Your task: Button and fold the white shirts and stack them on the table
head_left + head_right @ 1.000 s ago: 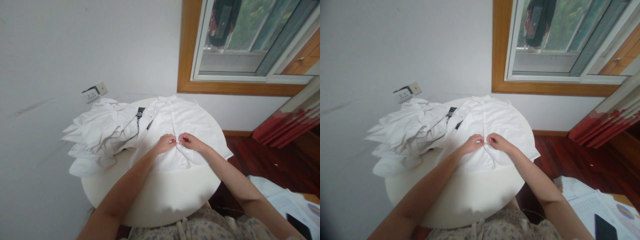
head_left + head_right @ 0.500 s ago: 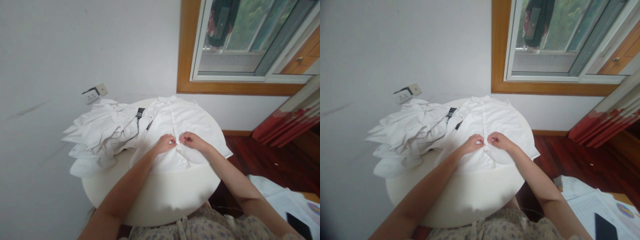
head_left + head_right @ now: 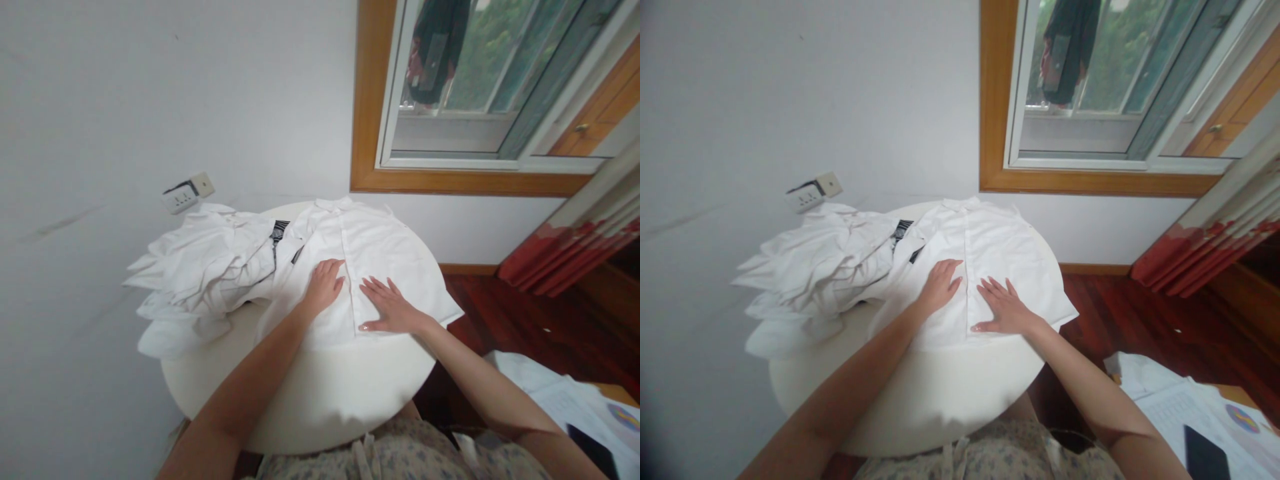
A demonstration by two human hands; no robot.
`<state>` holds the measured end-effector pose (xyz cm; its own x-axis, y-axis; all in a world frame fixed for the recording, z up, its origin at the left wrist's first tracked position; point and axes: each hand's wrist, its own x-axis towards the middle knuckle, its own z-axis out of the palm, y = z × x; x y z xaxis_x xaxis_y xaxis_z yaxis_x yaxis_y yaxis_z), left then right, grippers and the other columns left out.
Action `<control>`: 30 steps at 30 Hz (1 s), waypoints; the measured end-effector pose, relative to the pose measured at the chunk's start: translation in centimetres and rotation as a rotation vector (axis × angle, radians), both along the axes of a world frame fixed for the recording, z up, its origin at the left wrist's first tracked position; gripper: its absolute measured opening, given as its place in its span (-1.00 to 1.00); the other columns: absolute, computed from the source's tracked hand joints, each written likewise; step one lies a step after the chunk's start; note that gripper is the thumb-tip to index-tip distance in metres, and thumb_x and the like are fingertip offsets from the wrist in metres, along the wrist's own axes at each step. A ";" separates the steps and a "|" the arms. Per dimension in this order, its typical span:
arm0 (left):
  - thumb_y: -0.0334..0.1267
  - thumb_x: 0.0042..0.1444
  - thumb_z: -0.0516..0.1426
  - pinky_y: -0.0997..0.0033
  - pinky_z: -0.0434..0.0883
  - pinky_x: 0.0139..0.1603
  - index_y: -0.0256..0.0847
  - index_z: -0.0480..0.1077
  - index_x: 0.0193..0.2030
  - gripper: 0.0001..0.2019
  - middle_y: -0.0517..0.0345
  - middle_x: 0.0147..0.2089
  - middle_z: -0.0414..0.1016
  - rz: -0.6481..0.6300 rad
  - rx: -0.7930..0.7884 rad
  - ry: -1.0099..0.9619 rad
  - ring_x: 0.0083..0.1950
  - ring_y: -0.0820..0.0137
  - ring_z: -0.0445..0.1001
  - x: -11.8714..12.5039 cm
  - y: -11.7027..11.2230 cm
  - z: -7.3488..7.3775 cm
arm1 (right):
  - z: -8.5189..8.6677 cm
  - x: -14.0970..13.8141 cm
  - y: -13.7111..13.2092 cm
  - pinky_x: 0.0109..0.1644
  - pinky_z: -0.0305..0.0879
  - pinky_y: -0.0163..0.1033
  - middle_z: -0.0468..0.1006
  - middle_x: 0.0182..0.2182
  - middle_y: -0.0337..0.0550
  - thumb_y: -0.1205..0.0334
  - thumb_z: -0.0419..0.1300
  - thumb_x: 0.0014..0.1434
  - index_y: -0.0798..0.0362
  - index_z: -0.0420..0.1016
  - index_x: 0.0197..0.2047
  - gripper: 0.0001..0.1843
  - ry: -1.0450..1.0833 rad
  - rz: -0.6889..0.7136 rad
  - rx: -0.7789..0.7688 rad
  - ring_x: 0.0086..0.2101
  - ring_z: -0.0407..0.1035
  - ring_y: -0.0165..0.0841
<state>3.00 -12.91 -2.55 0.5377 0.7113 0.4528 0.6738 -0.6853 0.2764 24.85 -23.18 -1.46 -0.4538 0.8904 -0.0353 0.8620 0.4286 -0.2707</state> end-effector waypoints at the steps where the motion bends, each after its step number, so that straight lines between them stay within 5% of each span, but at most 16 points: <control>1: -0.22 0.25 0.00 0.07 0.18 0.30 -0.18 0.19 0.27 -0.55 -0.07 0.25 0.30 0.013 0.019 0.058 0.29 0.20 0.22 0.0 -0.1 -0.1 | 0.0 0.1 -0.2 0.37 -0.57 0.16 -0.25 0.41 0.05 -0.51 -0.04 0.05 0.08 -0.18 0.45 0.13 -0.005 0.004 -0.002 0.37 -0.40 -0.10; 6: -0.03 0.32 -0.15 -0.11 -0.01 0.37 -0.16 0.14 0.34 -0.49 -0.09 0.41 0.09 0.095 -0.046 0.304 0.42 0.11 0.03 -0.2 -1.1 -1.1 | 0.1 0.7 -1.2 0.35 -0.62 0.17 -0.30 0.41 0.01 -0.49 -0.04 0.06 0.02 -0.16 0.45 0.09 -0.023 0.049 0.001 0.37 -0.43 -0.09; 11: 0.15 0.27 -0.15 -0.26 -0.06 0.34 -0.06 0.04 0.39 -0.38 -0.14 0.45 -0.06 0.042 -0.104 0.379 0.46 0.01 -0.12 -1.0 -4.5 -0.9 | 1.0 1.3 -3.2 0.36 -0.57 0.18 -0.25 0.41 0.00 -0.46 0.01 0.07 -0.02 -0.10 0.44 0.05 0.013 0.093 -0.035 0.37 -0.35 -0.08; 15: 0.18 0.25 -0.14 -0.29 -0.09 0.34 -0.03 0.04 0.39 -0.36 -0.17 0.45 -0.07 0.042 -0.120 0.358 0.46 -0.01 -0.15 -1.3 -7.9 -0.4 | 3.0 1.7 -3.0 0.36 -0.11 0.05 0.18 0.31 -0.05 -0.33 -0.01 0.20 -0.08 0.26 0.30 -0.25 0.113 0.127 -0.066 0.29 0.04 -0.14; 18: 0.16 0.25 -0.12 -0.31 -0.10 0.33 -0.02 0.08 0.38 -0.38 -0.17 0.45 -0.06 0.049 -0.126 0.320 0.46 -0.02 -0.15 -0.8 -9.9 -0.4 | 4.0 1.4 -0.3 0.25 0.14 -0.09 0.45 0.13 -0.05 -0.16 -0.05 0.30 -0.01 0.43 0.17 -0.43 0.159 0.098 0.049 0.15 0.29 -0.20; 20: 0.14 0.24 -0.08 -0.31 -0.11 0.34 -0.03 0.11 0.37 -0.39 -0.16 0.45 -0.05 0.052 -0.127 0.290 0.46 -0.04 -0.14 -0.5 -11.0 -0.5 | 3.7 0.8 2.3 0.27 0.10 -0.05 0.42 0.16 -0.04 -0.06 -0.04 0.32 -0.01 0.44 0.17 -0.49 0.109 0.026 0.160 0.19 0.23 -0.18; 24: 0.12 0.22 -0.06 -0.30 -0.13 0.35 -0.09 0.07 0.38 -0.36 -0.17 0.44 -0.04 0.066 -0.142 0.259 0.46 -0.03 -0.13 -0.5 -13.2 -1.0 | 1.6 -0.5 6.1 0.32 -0.17 0.24 0.03 0.37 -0.02 -0.10 -0.08 0.32 -0.05 0.16 0.35 -0.39 -0.065 -0.169 0.226 0.33 -0.11 -0.05; 27: 0.12 0.21 -0.04 -0.26 -0.06 0.34 -0.15 0.10 0.37 -0.35 -0.20 0.44 -0.02 0.051 -0.173 0.282 0.44 -0.02 -0.07 -1.4 -14.0 -0.7 | -0.2 -1.3 6.5 0.32 -0.27 0.30 -0.09 0.39 -0.04 -0.20 -0.19 0.33 -0.06 0.05 0.39 -0.32 -0.111 -0.217 0.161 0.36 -0.25 -0.07; 30: 0.00 0.21 0.01 -0.10 0.15 0.29 -0.21 0.27 0.25 -0.47 -0.23 0.36 0.16 0.013 -0.175 0.315 0.34 0.01 0.17 -2.2 -12.5 1.0 | -1.2 -1.5 5.5 0.32 -0.29 0.29 -0.10 0.40 -0.04 -0.24 -0.26 0.32 -0.06 0.03 0.40 -0.28 -0.105 -0.212 0.164 0.36 -0.29 -0.08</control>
<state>0.84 -25.46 -1.54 0.6216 0.7712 0.1373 0.7531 -0.6366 0.1662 23.36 -17.70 -2.62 -0.2580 0.9628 0.0798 0.9568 0.2661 -0.1172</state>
